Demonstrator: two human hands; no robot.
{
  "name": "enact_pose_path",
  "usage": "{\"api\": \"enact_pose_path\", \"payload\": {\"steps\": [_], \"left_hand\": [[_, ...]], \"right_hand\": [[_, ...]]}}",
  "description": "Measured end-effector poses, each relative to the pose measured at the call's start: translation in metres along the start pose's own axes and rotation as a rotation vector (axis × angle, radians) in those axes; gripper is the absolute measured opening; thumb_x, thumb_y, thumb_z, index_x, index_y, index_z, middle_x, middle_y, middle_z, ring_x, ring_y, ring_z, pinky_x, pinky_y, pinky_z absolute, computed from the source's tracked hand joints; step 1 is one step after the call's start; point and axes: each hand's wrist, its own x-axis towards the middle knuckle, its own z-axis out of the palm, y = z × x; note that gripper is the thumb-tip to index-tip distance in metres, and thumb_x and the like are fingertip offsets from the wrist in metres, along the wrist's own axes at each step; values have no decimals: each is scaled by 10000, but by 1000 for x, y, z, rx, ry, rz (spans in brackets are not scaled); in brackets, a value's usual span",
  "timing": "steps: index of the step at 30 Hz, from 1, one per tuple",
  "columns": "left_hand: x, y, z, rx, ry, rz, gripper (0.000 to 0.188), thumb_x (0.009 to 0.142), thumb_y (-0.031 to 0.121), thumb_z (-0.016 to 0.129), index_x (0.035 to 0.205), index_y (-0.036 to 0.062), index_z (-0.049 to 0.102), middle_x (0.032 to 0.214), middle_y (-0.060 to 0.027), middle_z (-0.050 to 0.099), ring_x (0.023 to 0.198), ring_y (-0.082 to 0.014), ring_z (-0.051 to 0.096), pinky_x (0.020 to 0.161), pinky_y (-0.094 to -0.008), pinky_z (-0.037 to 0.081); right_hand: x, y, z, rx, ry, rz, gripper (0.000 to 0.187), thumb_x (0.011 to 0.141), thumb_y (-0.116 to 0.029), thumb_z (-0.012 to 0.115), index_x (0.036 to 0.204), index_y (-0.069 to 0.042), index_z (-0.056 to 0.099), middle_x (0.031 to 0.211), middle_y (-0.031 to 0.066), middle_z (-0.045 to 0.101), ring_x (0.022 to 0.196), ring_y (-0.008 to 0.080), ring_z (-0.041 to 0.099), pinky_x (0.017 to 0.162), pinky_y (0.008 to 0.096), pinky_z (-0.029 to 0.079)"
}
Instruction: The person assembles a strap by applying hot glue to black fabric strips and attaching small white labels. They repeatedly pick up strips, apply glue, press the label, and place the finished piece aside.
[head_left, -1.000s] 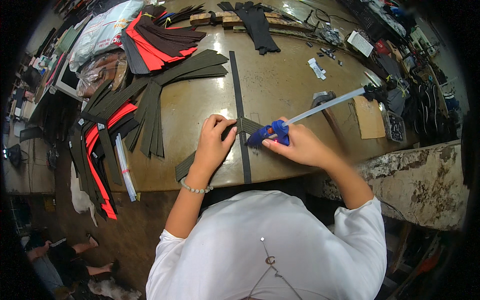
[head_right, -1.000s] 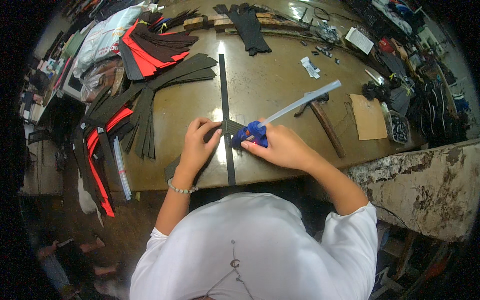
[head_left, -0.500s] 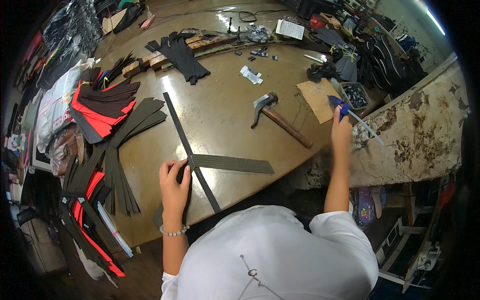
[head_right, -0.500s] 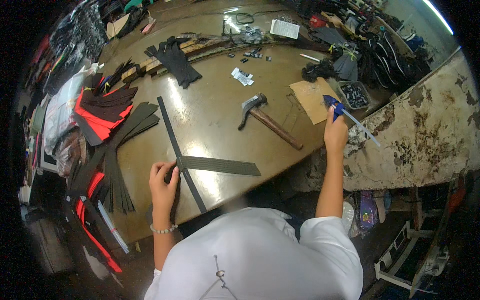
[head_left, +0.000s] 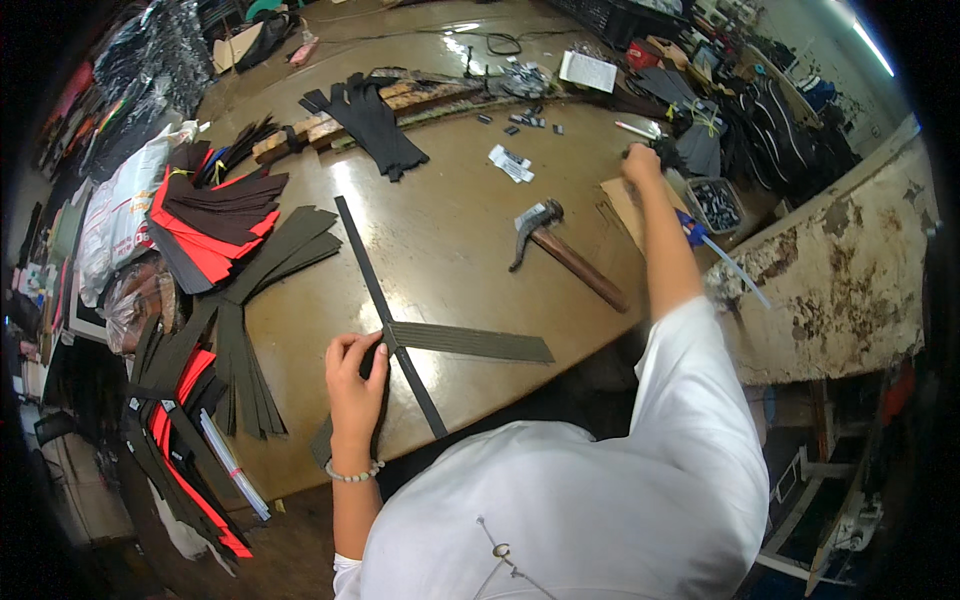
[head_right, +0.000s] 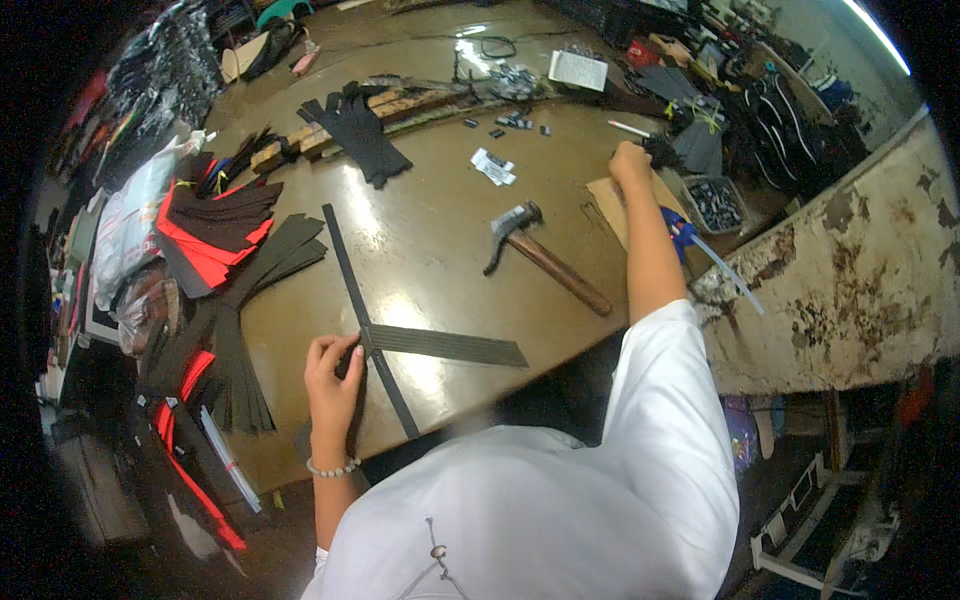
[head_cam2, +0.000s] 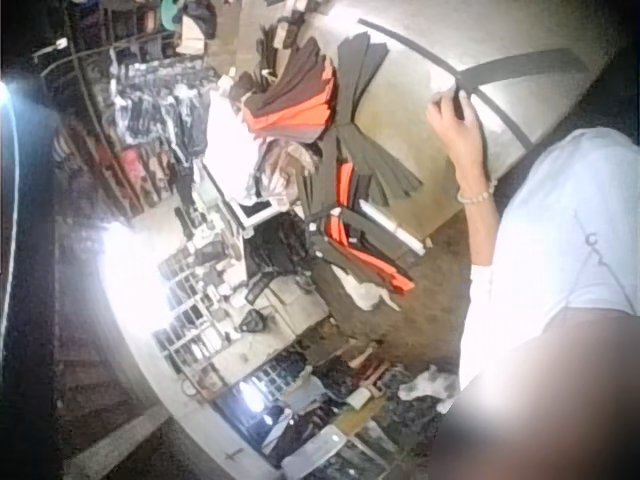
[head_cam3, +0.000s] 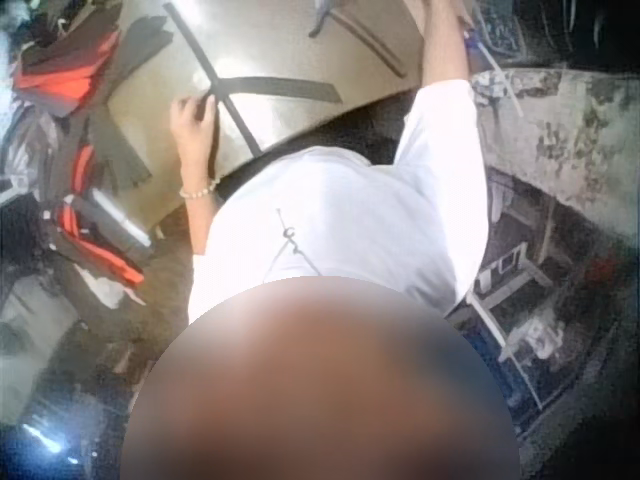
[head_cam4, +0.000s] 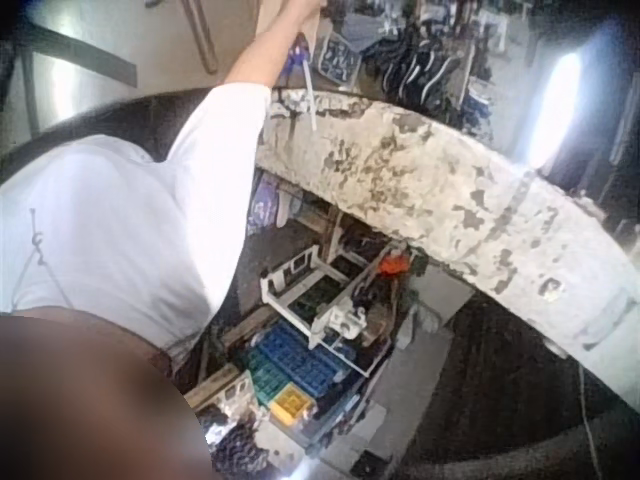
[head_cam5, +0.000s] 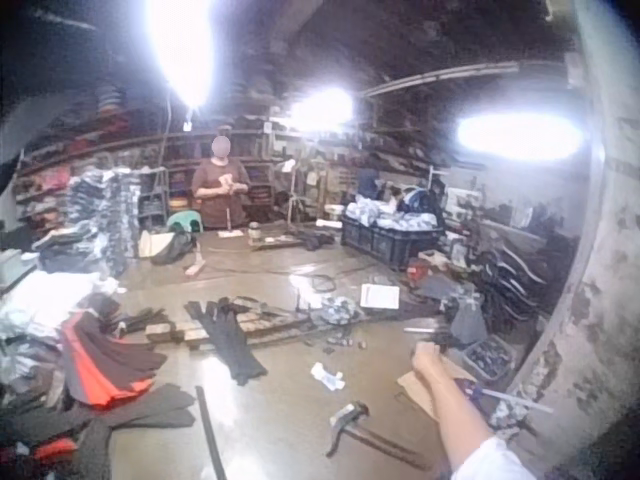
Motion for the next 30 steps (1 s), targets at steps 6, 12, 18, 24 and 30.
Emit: {"api": "enact_pose_path", "payload": {"steps": [6,12,18,24,30], "left_hand": [[1,0,-1,-22,-1,-22,177,854,64,695,1024,16,697,980,-122,568,926,-275,553,834,-364,464],[1,-1,0,14,23,41,181,852,58,699,1029,19,704,970,-118,583,918,-264,569,820,-352,472],[1,-2,1,17,35,43,180,851,52,701,1028,16,705,966,-119,591,909,-262,578,813,-348,478],[-1,1,-2,26,33,55,172,848,46,695,1016,11,704,971,-124,587,920,-274,576,832,-361,474],[-1,2,-1,30,86,107,167,839,39,691,1003,10,700,968,-110,585,904,-269,560,819,-369,476]], "right_hand": [[65,6,-32,225,508,-274,275,695,-99,767,944,-59,658,921,216,636,946,416,608,792,485,485],[41,-64,-85,-146,-15,-136,586,780,-320,789,1270,-66,593,1283,242,550,1135,445,565,956,476,489],[-50,-188,-41,388,-284,-575,251,786,-184,714,977,-21,725,981,239,692,944,353,680,845,425,532],[-59,-178,-19,160,-415,-512,190,757,-137,705,903,-21,741,883,215,706,851,361,697,777,416,552],[-57,-153,0,371,-411,-456,174,728,-129,726,861,-19,738,819,192,710,800,339,703,761,407,554]]}}
